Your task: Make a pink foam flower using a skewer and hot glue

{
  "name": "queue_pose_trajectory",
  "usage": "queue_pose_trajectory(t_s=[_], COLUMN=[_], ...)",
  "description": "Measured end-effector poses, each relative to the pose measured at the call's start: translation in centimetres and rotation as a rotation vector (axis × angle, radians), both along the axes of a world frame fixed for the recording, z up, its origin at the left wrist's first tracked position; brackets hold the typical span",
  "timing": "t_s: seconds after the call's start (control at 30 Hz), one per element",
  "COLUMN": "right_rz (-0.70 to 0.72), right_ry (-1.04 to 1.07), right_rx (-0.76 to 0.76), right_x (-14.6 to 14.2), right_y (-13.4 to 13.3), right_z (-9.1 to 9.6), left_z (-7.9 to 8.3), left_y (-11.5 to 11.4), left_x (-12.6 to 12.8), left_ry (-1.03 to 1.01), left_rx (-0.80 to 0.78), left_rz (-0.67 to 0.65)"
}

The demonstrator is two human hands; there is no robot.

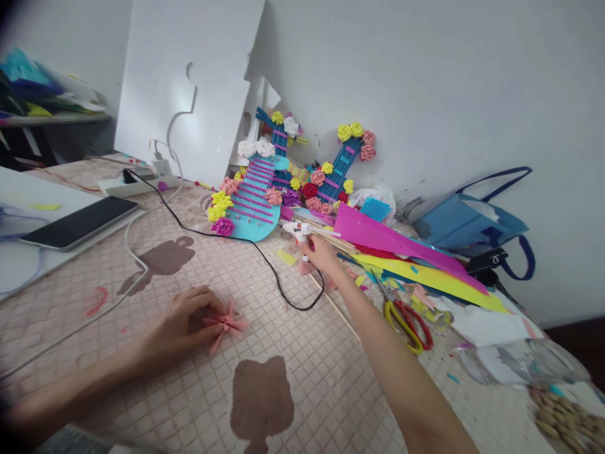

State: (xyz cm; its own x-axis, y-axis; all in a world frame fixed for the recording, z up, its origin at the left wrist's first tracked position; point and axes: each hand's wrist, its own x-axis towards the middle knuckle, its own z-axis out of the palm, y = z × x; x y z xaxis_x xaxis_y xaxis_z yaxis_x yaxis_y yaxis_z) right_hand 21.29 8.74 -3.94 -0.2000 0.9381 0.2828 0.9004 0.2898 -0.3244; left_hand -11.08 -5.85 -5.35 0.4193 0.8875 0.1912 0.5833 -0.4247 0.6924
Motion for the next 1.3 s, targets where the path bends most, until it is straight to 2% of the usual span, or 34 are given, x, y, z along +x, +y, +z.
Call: queue_pose_trajectory(t_s=[0.2, 0.4, 0.5, 0.6, 0.67, 0.7, 0.83, 0.93, 1.1, 1.3], right_rz=[0.010, -0.041, -0.133, -0.191, -0.122, -0.046, 0.379, 0.542, 0.590, 0.585], right_ry=[0.021, 0.081, 0.128, 0.181, 0.268, 0.294, 0.235, 0.155, 0.098, 0.065], right_rx=[-0.009, 0.043, 0.126, 0.233, 0.330, 0.326, 0.226, 0.134, 0.114, 0.145], right_x=[0.1, 0.3, 0.1, -1.1, -2.7, -3.8, -7.9, -9.6, -10.1, -10.3], right_y=[-0.1, -0.9, -2.1, -5.0, -7.9, -9.6, -15.5, -17.8, -18.1, -18.0], right_z=[0.3, -0.2, -0.6, -0.6, -0.3, -0.1, 0.1, -0.5, -1.6, -1.4], left_z=[0.0, -0.1, -0.1, 0.0, 0.1, 0.2, 0.4, 0.3, 0.1, 0.0], left_y=[0.1, 0.1, 0.0, -0.1, -0.1, -0.1, 0.0, 0.0, -0.1, 0.1], left_x=[0.0, -0.1, -0.1, 0.0, 0.0, 0.1, 0.1, 0.1, 0.1, -0.4], left_ry=[-0.018, -0.023, -0.028, -0.030, -0.032, -0.033, -0.017, -0.004, -0.009, -0.046], left_rx=[0.011, 0.024, 0.023, 0.033, 0.025, 0.021, 0.029, 0.042, 0.049, 0.047], left_rz=[-0.009, -0.022, -0.022, -0.016, -0.015, -0.017, -0.015, -0.010, -0.008, -0.065])
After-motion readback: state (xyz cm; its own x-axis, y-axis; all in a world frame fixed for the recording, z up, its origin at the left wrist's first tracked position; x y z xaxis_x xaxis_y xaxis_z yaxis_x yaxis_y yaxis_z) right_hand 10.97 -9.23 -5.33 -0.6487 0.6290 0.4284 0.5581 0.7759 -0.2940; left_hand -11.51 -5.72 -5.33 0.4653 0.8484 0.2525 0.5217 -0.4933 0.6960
